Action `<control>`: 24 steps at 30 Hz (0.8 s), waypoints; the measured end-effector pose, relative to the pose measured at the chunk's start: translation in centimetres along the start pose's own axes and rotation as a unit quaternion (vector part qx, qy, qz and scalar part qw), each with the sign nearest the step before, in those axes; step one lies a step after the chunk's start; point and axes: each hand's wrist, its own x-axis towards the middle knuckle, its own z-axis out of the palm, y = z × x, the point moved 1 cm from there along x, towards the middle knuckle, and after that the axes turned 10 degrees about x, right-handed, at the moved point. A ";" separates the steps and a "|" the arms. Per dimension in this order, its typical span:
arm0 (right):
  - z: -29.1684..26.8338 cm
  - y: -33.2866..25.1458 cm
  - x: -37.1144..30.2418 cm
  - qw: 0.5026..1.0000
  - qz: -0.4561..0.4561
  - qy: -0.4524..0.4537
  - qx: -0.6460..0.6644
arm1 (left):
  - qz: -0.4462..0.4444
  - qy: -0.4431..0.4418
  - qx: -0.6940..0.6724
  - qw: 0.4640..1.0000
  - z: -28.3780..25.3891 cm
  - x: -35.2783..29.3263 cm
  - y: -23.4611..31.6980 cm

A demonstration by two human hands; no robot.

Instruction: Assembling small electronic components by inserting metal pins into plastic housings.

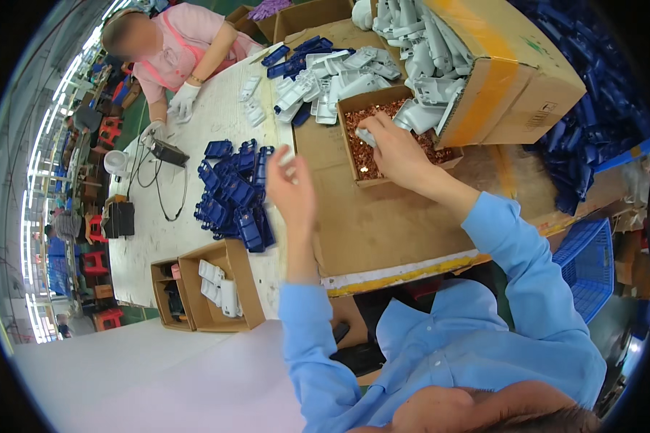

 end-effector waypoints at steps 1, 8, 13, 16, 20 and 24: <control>-0.6 -1.4 -0.5 0.997 -0.038 0.033 0.056 | -0.040 -0.045 -0.029 0.998 -0.2 -3.0 1.8; -0.5 -8.6 -7.3 0.921 0.001 -0.070 0.383 | 0.055 -0.105 -0.181 0.976 0.7 -13.4 4.7; -1.6 -8.2 -8.3 0.941 -0.005 -0.057 0.334 | -0.112 -0.102 -0.252 0.956 -0.7 -18.2 3.8; -2.3 -3.6 -3.8 0.980 -0.019 0.005 0.197 | -0.125 -0.108 -0.228 0.960 0.1 -22.1 2.0; 0.3 3.7 2.0 0.997 -0.058 -0.015 -0.042 | -0.138 -0.139 -0.269 0.943 2.3 -27.8 2.1; 2.1 2.7 4.0 0.964 0.070 -0.175 -0.188 | 0.008 -0.095 -0.076 0.993 3.2 -32.1 2.2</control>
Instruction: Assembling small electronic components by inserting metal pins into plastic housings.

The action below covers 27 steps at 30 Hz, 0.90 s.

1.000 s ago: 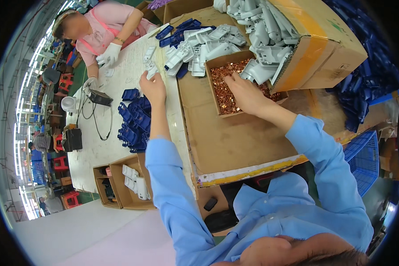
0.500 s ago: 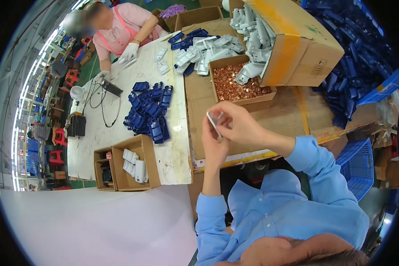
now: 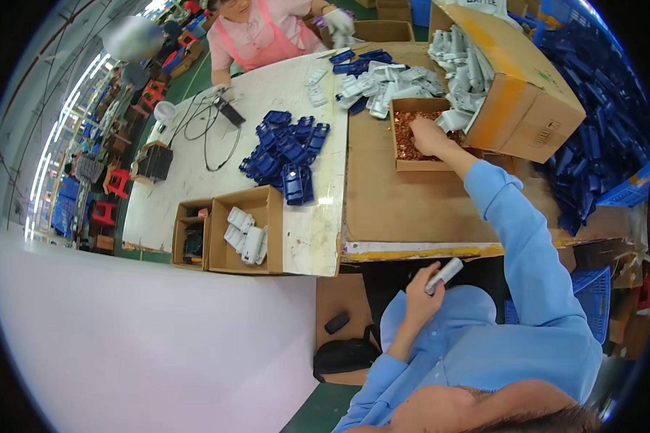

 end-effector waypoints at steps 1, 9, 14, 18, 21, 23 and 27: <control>0.4 -0.1 0.1 0.998 -0.040 0.053 -0.010 | -0.033 -0.004 -0.014 0.999 0.7 -1.3 -0.7; 0.0 0.1 -0.5 0.995 0.005 0.087 0.038 | -0.197 -0.005 -0.084 0.977 2.0 -6.1 -4.8; 0.2 0.4 -0.9 0.990 -0.004 0.092 0.102 | -0.237 -0.037 -0.214 0.947 1.6 -5.5 -4.8; 0.2 0.1 -1.3 0.980 -0.030 0.140 0.139 | -0.308 -0.091 -0.363 0.874 3.0 -5.1 -6.0; 0.3 0.4 -1.5 0.964 -0.038 0.154 0.211 | -0.375 -0.053 -0.473 0.796 4.0 -6.0 -6.0; 0.6 0.9 -1.6 0.952 -0.076 0.176 0.241 | -0.382 -0.022 -0.503 0.775 4.3 -7.1 -6.6; 0.7 0.9 -2.0 0.943 -0.086 0.182 0.264 | -0.367 0.040 -0.415 0.832 3.5 -8.7 -6.6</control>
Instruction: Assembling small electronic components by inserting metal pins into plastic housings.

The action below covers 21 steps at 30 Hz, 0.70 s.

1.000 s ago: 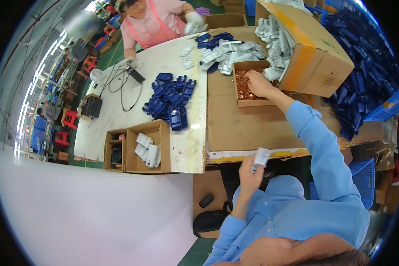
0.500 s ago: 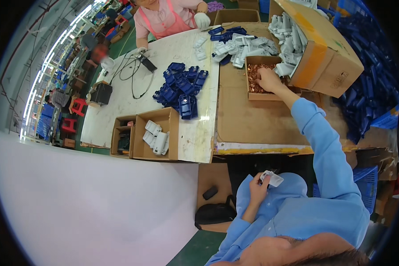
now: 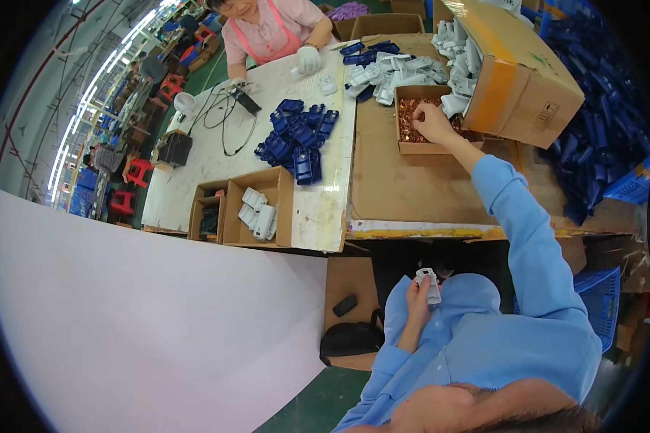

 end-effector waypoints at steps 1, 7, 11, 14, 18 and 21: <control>-0.1 -0.1 -0.3 1.000 0.001 0.000 0.001 | 0.027 0.016 0.064 0.997 -0.1 -0.4 0.3; -1.5 -3.2 -2.7 0.996 -0.012 0.014 0.087 | 0.185 0.041 0.320 0.928 1.0 -2.8 1.1; -2.6 -6.0 -6.4 0.983 -0.014 -0.010 0.182 | 0.178 0.034 0.295 0.938 4.6 -4.2 5.1; -3.7 -8.0 -9.9 0.971 0.026 -0.045 0.234 | 0.167 -0.013 0.209 0.963 5.6 -3.5 7.1; -5.1 -8.7 -15.4 0.915 0.060 -0.076 0.392 | 0.176 -0.027 0.193 0.965 6.8 -2.5 11.0; -6.4 -8.6 -18.8 0.902 0.105 -0.101 0.407 | 0.175 -0.025 0.186 0.967 7.1 -1.8 13.4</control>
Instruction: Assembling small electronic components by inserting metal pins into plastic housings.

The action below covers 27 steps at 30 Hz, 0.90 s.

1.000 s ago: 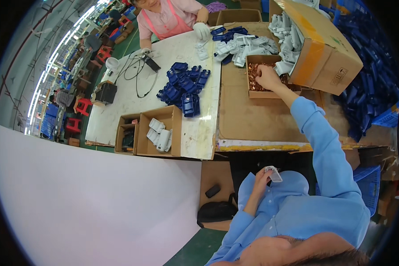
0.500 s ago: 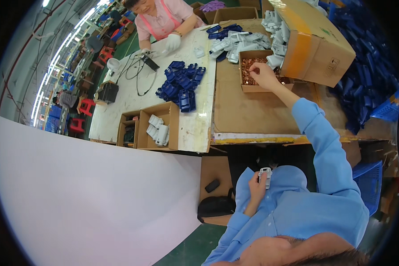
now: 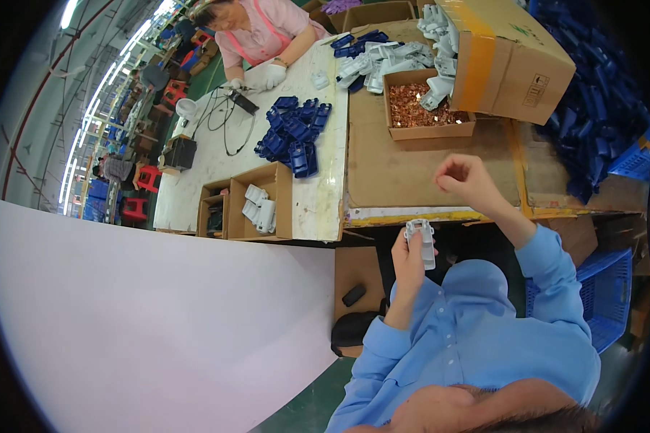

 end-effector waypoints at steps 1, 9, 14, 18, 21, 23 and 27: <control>0.0 -0.3 -0.9 1.000 0.000 0.000 0.002 | 0.002 0.001 0.006 1.000 -0.1 0.5 0.6; -1.8 -0.1 -4.4 0.998 0.000 0.058 -0.006 | 0.016 -0.008 0.017 1.000 0.2 2.5 5.1; -1.2 -0.4 -4.6 0.998 0.004 0.054 0.032 | 0.035 -0.007 0.039 0.999 -0.5 2.8 6.5; -1.2 -0.1 -5.1 0.998 0.009 0.057 0.035 | 0.048 0.001 0.046 0.998 -0.6 3.0 7.3; -0.8 -0.4 -5.0 0.998 0.007 0.060 0.034 | 0.047 0.007 0.035 0.998 -1.1 3.3 7.4; -0.6 -0.2 -5.2 0.998 0.002 0.057 0.035 | 0.045 0.006 0.031 0.999 -1.2 3.3 7.4; -0.8 -0.3 -5.1 0.998 -0.002 0.052 0.042 | 0.034 0.011 0.022 0.999 -1.3 3.7 7.5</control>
